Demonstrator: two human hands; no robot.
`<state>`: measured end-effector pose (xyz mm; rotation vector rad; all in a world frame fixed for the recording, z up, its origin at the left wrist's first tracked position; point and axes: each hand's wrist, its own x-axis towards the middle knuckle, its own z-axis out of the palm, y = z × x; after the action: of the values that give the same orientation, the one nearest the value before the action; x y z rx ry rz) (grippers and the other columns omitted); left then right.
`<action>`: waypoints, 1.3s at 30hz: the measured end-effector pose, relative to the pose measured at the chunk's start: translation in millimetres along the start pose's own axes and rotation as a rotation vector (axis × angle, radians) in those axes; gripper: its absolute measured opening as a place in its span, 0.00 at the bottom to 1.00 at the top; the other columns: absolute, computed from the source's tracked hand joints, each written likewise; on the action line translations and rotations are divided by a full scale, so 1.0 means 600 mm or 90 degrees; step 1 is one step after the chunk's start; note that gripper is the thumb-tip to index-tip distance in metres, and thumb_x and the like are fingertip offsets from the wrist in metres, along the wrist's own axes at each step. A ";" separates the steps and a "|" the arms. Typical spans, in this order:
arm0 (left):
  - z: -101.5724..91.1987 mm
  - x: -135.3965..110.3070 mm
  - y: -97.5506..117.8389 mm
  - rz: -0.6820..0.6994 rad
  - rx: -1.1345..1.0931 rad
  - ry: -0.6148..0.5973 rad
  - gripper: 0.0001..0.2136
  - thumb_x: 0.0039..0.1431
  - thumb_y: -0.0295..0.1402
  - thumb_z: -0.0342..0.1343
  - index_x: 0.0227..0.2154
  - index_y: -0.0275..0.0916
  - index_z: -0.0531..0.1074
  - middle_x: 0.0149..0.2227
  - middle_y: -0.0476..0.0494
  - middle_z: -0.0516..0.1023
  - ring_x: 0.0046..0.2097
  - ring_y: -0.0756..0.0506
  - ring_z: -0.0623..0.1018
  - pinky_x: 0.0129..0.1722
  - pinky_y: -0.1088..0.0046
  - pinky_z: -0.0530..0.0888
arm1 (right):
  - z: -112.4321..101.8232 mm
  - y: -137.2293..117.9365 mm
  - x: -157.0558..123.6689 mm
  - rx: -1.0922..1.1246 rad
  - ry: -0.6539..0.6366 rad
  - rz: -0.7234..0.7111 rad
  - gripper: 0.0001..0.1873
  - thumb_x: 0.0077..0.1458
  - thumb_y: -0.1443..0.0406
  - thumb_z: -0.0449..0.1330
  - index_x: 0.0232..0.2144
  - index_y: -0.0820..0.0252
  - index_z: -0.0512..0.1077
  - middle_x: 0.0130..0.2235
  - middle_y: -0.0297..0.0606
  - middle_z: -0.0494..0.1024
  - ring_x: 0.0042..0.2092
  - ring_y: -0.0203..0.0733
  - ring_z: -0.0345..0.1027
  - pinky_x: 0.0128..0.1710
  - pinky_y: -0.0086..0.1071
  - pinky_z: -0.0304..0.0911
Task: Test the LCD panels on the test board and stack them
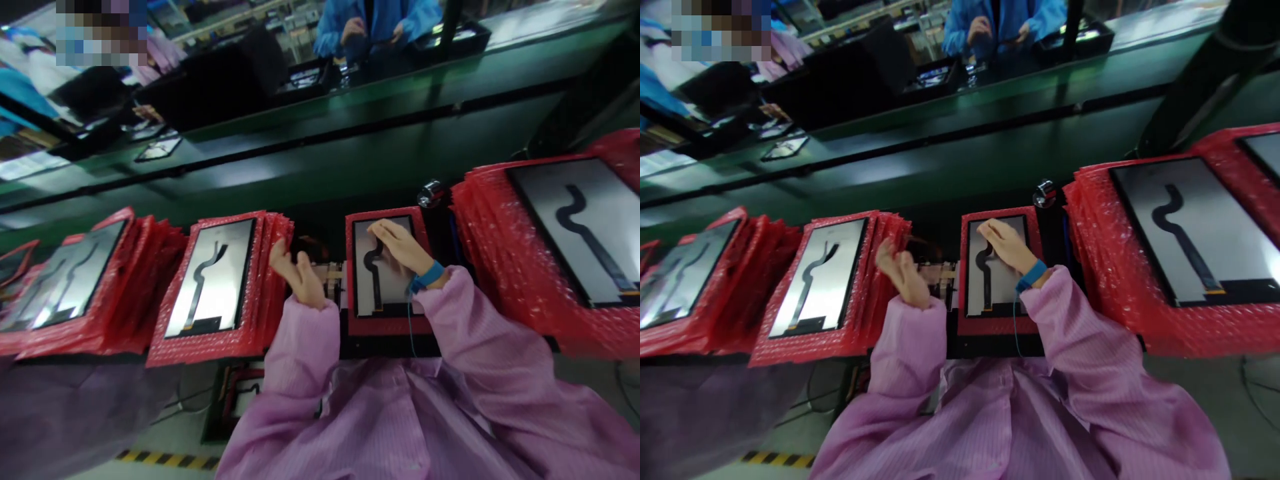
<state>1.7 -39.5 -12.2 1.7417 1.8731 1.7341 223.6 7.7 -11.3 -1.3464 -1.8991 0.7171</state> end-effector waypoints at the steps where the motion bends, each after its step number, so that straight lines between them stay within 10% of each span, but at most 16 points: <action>1: -0.007 -0.018 0.010 -0.005 -0.006 0.012 0.21 0.71 0.37 0.45 0.64 0.41 0.57 0.65 0.33 0.59 0.66 0.43 0.62 0.67 0.57 0.62 | -0.011 0.011 0.003 -0.033 0.054 0.036 0.17 0.70 0.63 0.44 0.46 0.61 0.72 0.47 0.44 0.76 0.50 0.46 0.67 0.53 0.41 0.62; 6: -0.033 -0.135 0.050 0.174 0.044 -0.371 0.33 0.66 0.37 0.56 0.70 0.45 0.49 0.70 0.29 0.49 0.73 0.33 0.50 0.69 0.42 0.56 | -0.047 0.053 0.014 -0.172 0.171 0.179 0.21 0.63 0.71 0.49 0.55 0.69 0.70 0.54 0.59 0.71 0.58 0.60 0.56 0.58 0.54 0.54; 9: -0.031 -0.182 0.052 0.183 0.055 -0.455 0.32 0.68 0.33 0.52 0.71 0.47 0.47 0.71 0.29 0.48 0.74 0.32 0.50 0.68 0.41 0.58 | -0.050 0.060 0.022 -0.201 0.164 0.215 0.21 0.61 0.75 0.47 0.52 0.72 0.72 0.53 0.61 0.70 0.57 0.60 0.57 0.55 0.52 0.56; 19: -0.029 -0.180 0.038 0.126 0.036 -0.434 0.36 0.64 0.38 0.58 0.70 0.49 0.49 0.72 0.31 0.44 0.74 0.29 0.47 0.69 0.39 0.55 | -0.069 0.047 0.030 -0.061 0.245 0.190 0.14 0.63 0.75 0.46 0.37 0.62 0.70 0.46 0.48 0.71 0.52 0.48 0.60 0.57 0.40 0.56; 25: -0.028 -0.169 0.044 0.095 0.047 -0.390 0.46 0.56 0.43 0.65 0.72 0.45 0.44 0.71 0.28 0.47 0.73 0.26 0.49 0.68 0.36 0.55 | -0.099 -0.013 -0.001 0.151 0.330 0.107 0.12 0.71 0.63 0.42 0.39 0.54 0.64 0.34 0.33 0.66 0.37 0.38 0.62 0.42 0.31 0.62; 30: -0.033 -0.143 0.040 -0.067 -0.076 -0.292 0.52 0.46 0.45 0.70 0.70 0.52 0.45 0.65 0.35 0.59 0.59 0.33 0.73 0.58 0.48 0.74 | -0.107 -0.037 -0.022 0.282 0.426 0.085 0.10 0.69 0.63 0.45 0.35 0.54 0.62 0.33 0.32 0.64 0.37 0.38 0.60 0.42 0.31 0.61; 34: -0.046 -0.107 0.048 -0.226 -0.100 -0.362 0.31 0.50 0.49 0.65 0.57 0.50 0.66 0.50 0.45 0.76 0.51 0.37 0.78 0.55 0.55 0.76 | -0.101 -0.034 -0.018 0.375 0.467 0.112 0.09 0.68 0.64 0.46 0.33 0.55 0.61 0.34 0.32 0.65 0.39 0.36 0.61 0.44 0.29 0.60; 39: -0.076 -0.071 0.054 -0.189 0.004 -0.362 0.14 0.51 0.54 0.59 0.39 0.60 0.72 0.31 0.56 0.74 0.34 0.38 0.76 0.31 0.60 0.74 | -0.090 -0.038 -0.016 0.484 0.429 0.146 0.07 0.67 0.64 0.49 0.35 0.55 0.64 0.35 0.32 0.66 0.40 0.35 0.63 0.45 0.28 0.62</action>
<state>8.4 -108.0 2.0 1.6226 1.7526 0.9930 255.4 -6.0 37.1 -1.1027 -0.8173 0.8399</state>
